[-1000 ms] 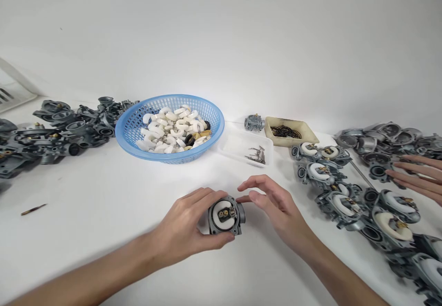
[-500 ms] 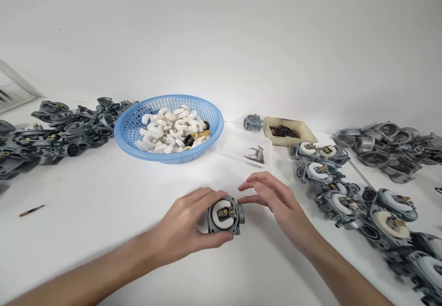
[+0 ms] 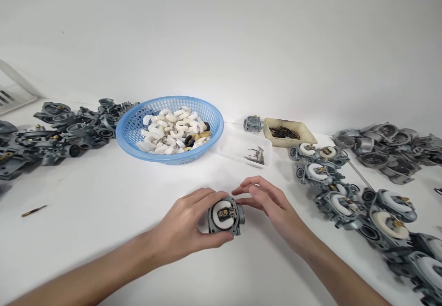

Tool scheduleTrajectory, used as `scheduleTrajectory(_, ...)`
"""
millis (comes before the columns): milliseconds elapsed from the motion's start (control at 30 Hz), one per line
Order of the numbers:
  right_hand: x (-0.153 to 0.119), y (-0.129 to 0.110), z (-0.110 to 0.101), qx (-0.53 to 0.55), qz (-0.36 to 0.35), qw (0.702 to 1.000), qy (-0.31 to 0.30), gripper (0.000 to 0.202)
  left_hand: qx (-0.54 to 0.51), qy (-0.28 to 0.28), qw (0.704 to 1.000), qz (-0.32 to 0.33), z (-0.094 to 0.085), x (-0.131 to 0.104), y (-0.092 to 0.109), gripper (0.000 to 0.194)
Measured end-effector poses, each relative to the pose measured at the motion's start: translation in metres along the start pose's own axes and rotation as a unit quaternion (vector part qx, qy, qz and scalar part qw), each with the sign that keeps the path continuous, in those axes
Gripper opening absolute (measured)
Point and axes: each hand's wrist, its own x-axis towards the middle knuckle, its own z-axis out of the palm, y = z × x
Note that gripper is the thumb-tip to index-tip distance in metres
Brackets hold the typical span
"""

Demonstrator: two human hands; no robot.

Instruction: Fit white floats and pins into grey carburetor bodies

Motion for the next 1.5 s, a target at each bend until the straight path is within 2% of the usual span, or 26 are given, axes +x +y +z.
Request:
scheduleTrajectory(167,0.002,-0.001,-0.005,-0.007,0.021,0.999,0.028,0.039,0.002,-0.007,1.000,-0.003,-0.001,0.000,0.000,0.055)
scheduleTrajectory(333,0.000,0.001,-0.004,-0.016,-0.017,0.999,-0.028,0.030,-0.001,-0.004,1.000,-0.002,-0.001,-0.001,0.000,0.058)
scheduleTrajectory(433,-0.004,0.003,-0.005,-0.096,-0.063,0.992,-0.044,0.025,-0.005,-0.007,1.000,-0.006,-0.001,0.000,0.000,0.056)
scheduleTrajectory(567,-0.009,0.006,-0.004,-0.233,-0.154,0.958,-0.060,0.035,-0.021,-0.006,1.000,-0.003,-0.002,0.001,0.000,0.055)
scheduleTrajectory(667,-0.009,0.010,-0.002,-0.269,-0.175,0.945,-0.068,0.030,-0.032,-0.001,0.999,0.005,-0.002,0.001,-0.001,0.056)
scheduleTrajectory(1067,-0.007,0.012,0.003,-0.266,-0.201,0.941,-0.050,0.023,-0.035,-0.001,0.999,0.004,-0.003,0.002,0.000,0.056)
scheduleTrajectory(1500,-0.007,0.015,0.007,-0.264,-0.259,0.929,-0.026,0.027,-0.055,-0.035,0.998,-0.010,-0.006,0.003,0.005,0.056)
